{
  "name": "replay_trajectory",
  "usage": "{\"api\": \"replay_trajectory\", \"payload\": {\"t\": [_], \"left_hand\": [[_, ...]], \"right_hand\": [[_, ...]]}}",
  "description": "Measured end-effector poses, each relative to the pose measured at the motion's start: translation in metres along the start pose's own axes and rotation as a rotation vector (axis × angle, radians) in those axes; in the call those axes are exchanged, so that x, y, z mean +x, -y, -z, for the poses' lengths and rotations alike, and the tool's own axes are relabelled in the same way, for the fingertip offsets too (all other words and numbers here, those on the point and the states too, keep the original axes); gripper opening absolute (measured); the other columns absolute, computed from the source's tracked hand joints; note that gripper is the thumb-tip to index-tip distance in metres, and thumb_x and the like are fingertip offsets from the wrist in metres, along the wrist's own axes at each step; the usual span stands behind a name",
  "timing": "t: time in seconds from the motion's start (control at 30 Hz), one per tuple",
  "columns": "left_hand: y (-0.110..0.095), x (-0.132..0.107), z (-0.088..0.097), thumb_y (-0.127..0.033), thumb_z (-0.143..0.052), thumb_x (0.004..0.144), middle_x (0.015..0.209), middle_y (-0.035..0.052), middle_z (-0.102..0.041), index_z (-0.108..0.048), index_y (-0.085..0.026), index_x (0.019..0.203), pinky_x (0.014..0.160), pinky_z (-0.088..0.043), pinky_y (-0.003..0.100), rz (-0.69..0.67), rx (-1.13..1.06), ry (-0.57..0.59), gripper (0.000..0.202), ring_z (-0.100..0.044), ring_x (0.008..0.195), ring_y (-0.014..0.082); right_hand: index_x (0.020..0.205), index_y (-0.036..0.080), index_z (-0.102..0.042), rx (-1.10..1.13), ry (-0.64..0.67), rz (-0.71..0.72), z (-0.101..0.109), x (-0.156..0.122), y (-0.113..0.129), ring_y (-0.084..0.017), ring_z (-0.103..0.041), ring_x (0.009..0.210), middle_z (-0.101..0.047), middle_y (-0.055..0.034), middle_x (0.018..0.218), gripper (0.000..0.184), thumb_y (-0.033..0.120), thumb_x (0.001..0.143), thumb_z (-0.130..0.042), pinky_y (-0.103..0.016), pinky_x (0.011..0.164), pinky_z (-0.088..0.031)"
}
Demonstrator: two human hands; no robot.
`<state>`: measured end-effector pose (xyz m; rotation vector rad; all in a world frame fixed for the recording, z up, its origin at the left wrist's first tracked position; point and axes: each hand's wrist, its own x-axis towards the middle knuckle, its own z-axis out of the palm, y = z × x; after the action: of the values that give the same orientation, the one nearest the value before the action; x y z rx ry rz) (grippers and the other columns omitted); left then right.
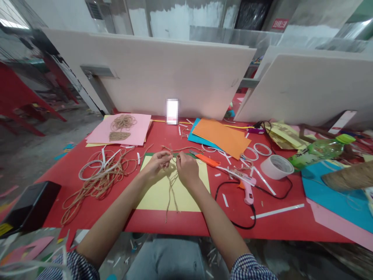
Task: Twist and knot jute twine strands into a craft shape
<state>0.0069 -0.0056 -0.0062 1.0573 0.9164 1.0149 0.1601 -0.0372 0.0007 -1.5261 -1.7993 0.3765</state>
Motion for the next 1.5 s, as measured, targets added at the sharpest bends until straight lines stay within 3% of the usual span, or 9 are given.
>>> {"api": "replay_trajectory", "payload": {"t": [0.23, 0.47, 0.73, 0.9, 1.1, 1.23, 1.37, 1.43, 1.5], "left_hand": [[-0.001, 0.000, -0.006, -0.026, -0.068, 0.075, 0.079, 0.0026, -0.067, -0.063, -0.018, 0.075, 0.066, -0.047, 0.025, -0.314, 0.497, -0.227, 0.009, -0.061, 0.073, 0.0149], [-0.005, -0.002, -0.006, -0.015, -0.065, 0.071, 0.078, 0.0016, -0.068, -0.064, -0.018, 0.072, 0.071, -0.048, 0.026, -0.304, 0.563, -0.171, 0.003, -0.059, 0.071, 0.0141], [-0.009, -0.002, 0.001, -0.033, -0.077, 0.065, 0.070, 0.0006, -0.061, -0.063, -0.016, 0.072, 0.055, -0.038, 0.020, 0.055, -0.050, -0.052, 0.023, -0.055, 0.063, 0.0110], [-0.013, -0.005, 0.000, -0.038, -0.073, 0.069, 0.052, -0.0043, -0.043, -0.059, -0.016, 0.068, 0.048, -0.033, 0.020, 0.225, -0.276, 0.047, 0.026, -0.046, 0.051, 0.0095], [-0.010, -0.002, -0.004, -0.041, -0.082, 0.069, 0.049, -0.0076, -0.037, -0.051, -0.015, 0.059, 0.043, -0.019, 0.018, 0.070, -0.075, 0.057, 0.042, -0.031, 0.043, 0.0036], [-0.020, 0.000, 0.010, -0.033, -0.077, 0.078, 0.047, -0.0119, -0.026, -0.039, -0.017, 0.060, 0.039, -0.011, 0.017, 0.066, -0.329, -0.045, 0.045, -0.018, 0.038, 0.0015], [-0.028, 0.001, 0.034, -0.027, -0.051, 0.098, 0.044, -0.0116, -0.016, -0.034, -0.019, 0.060, 0.036, -0.013, 0.018, 0.140, -0.653, -0.161, 0.043, -0.013, 0.034, 0.0041], [-0.028, 0.001, 0.040, -0.025, -0.043, 0.102, 0.044, -0.0108, -0.016, -0.033, -0.019, 0.061, 0.037, -0.016, 0.018, 0.062, -0.762, -0.247, 0.042, -0.014, 0.034, 0.0050], [-0.027, 0.001, 0.042, -0.024, -0.041, 0.103, 0.045, -0.0100, -0.017, -0.033, -0.019, 0.062, 0.037, -0.018, 0.019, -0.041, -0.784, -0.313, 0.042, -0.014, 0.035, 0.0057]], "right_hand": [[0.067, 0.022, -0.050, 0.744, 0.149, -0.328, -0.014, 0.003, 0.003, -0.013, -0.047, 0.057, -0.052, 0.0021, 0.062, 0.033, 0.051, 0.082, -0.057, -0.027, 0.057, -0.035], [0.068, 0.020, -0.054, 1.042, 0.312, -0.470, -0.012, -0.001, 0.004, -0.008, -0.032, 0.052, -0.040, 0.0065, 0.058, 0.042, 0.056, 0.069, -0.074, -0.025, 0.051, -0.023], [0.069, 0.020, -0.057, 0.917, 0.192, -0.414, -0.003, 0.006, -0.002, -0.011, -0.039, 0.058, -0.047, 0.0036, 0.063, 0.042, 0.059, 0.070, -0.073, -0.026, 0.055, -0.030], [0.066, 0.020, -0.054, 0.876, 0.291, -0.325, -0.001, 0.006, 0.001, -0.011, -0.038, 0.058, -0.049, 0.0030, 0.063, 0.042, 0.059, 0.076, -0.067, -0.026, 0.056, -0.031], [0.065, 0.019, -0.055, 0.912, 0.392, -0.288, 0.002, 0.001, 0.009, -0.010, -0.040, 0.056, -0.048, 0.0035, 0.061, 0.040, 0.055, 0.078, -0.069, -0.024, 0.053, -0.031], [0.078, 0.019, -0.063, 1.003, 0.527, -0.386, 0.010, 0.003, 0.005, -0.009, -0.039, 0.050, -0.050, 0.0041, 0.059, 0.038, 0.056, 0.077, -0.070, -0.022, 0.048, -0.031], [0.076, 0.017, -0.065, 0.913, 0.680, -0.362, 0.018, 0.009, -0.004, -0.008, -0.034, 0.045, -0.048, 0.0041, 0.050, 0.041, 0.058, 0.078, -0.065, -0.023, 0.045, -0.024], [0.076, 0.018, -0.065, 0.794, 0.621, -0.333, 0.019, 0.011, -0.007, -0.009, -0.028, 0.042, -0.040, 0.0063, 0.044, 0.040, 0.057, 0.082, -0.058, -0.024, 0.045, -0.022], [0.072, 0.019, -0.064, 0.574, 0.415, -0.288, 0.017, 0.013, -0.009, -0.011, -0.032, 0.043, -0.038, 0.0059, 0.043, 0.038, 0.052, 0.086, -0.053, -0.026, 0.048, -0.025]]}}
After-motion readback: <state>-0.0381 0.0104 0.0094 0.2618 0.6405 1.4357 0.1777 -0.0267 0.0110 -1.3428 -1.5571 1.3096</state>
